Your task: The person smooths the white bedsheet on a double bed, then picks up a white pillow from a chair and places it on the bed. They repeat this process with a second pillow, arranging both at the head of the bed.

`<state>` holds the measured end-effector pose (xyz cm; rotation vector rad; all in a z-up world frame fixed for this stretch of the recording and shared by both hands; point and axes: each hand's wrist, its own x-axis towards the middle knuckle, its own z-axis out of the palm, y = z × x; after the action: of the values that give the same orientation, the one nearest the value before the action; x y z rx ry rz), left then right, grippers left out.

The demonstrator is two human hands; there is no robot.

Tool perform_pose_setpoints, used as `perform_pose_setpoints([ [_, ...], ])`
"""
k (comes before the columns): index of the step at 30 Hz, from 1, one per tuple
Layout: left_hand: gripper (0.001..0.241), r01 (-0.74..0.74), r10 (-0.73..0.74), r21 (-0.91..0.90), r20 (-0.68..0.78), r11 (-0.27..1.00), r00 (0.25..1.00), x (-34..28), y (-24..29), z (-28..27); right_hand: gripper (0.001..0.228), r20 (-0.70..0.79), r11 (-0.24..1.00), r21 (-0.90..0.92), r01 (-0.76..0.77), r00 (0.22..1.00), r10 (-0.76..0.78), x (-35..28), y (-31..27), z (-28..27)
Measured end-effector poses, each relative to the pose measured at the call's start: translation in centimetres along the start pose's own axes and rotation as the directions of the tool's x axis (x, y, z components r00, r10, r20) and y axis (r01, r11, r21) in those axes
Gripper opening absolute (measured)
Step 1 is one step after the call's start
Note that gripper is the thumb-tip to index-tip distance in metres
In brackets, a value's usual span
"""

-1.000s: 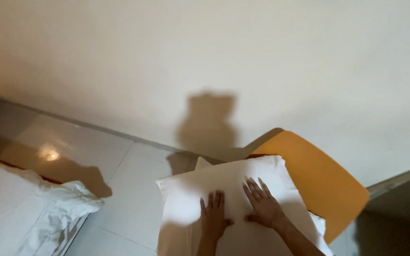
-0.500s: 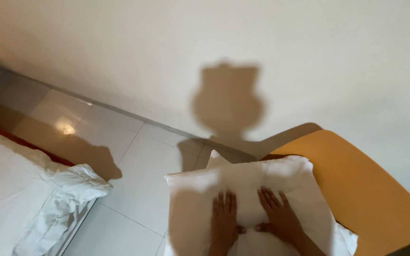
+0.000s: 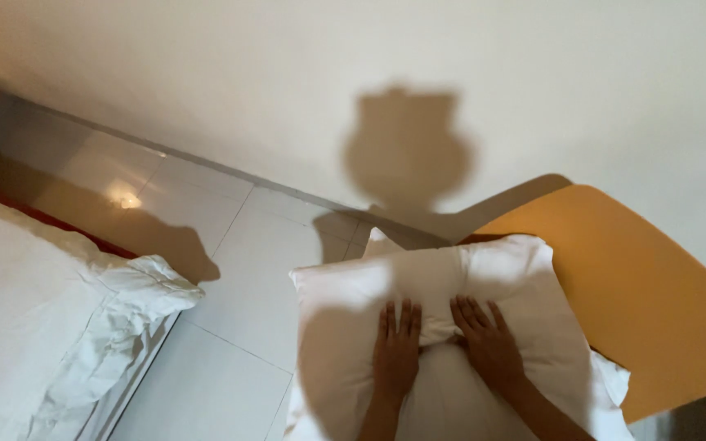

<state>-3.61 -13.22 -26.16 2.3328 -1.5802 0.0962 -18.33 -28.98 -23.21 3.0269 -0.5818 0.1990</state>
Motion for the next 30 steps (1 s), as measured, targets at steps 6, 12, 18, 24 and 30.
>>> perform_pose_setpoints([
  [6,0.07,-0.007,0.008,0.046,-0.034,0.999,0.999,0.0,-0.4,1.0,0.068,-0.053,0.999,-0.046,0.008,0.999,-0.011,0.1,0.0,0.2],
  [12,0.083,0.076,-0.095,0.096,0.219,0.992,0.971,0.8,1.2,-2.8,0.077,0.014,0.996,-0.071,0.057,0.998,-0.056,0.0,0.9,-0.3],
  [18,0.077,0.083,-0.151,0.187,0.385,0.979,0.911,-1.3,3.5,-5.5,0.081,-0.054,0.998,0.033,0.045,0.998,-0.043,-2.4,0.0,-2.9],
  [24,0.089,0.1,-0.137,0.148,0.27,0.984,0.953,-6.3,4.7,-4.9,0.082,-0.115,0.998,0.044,0.054,0.992,-0.048,-6.9,-2.7,-3.7],
  [30,0.122,0.035,-0.066,0.141,0.218,0.989,0.974,-13.0,6.6,-4.6,0.104,-0.096,0.992,0.106,0.068,0.994,-0.058,-12.2,-5.9,-5.2],
])
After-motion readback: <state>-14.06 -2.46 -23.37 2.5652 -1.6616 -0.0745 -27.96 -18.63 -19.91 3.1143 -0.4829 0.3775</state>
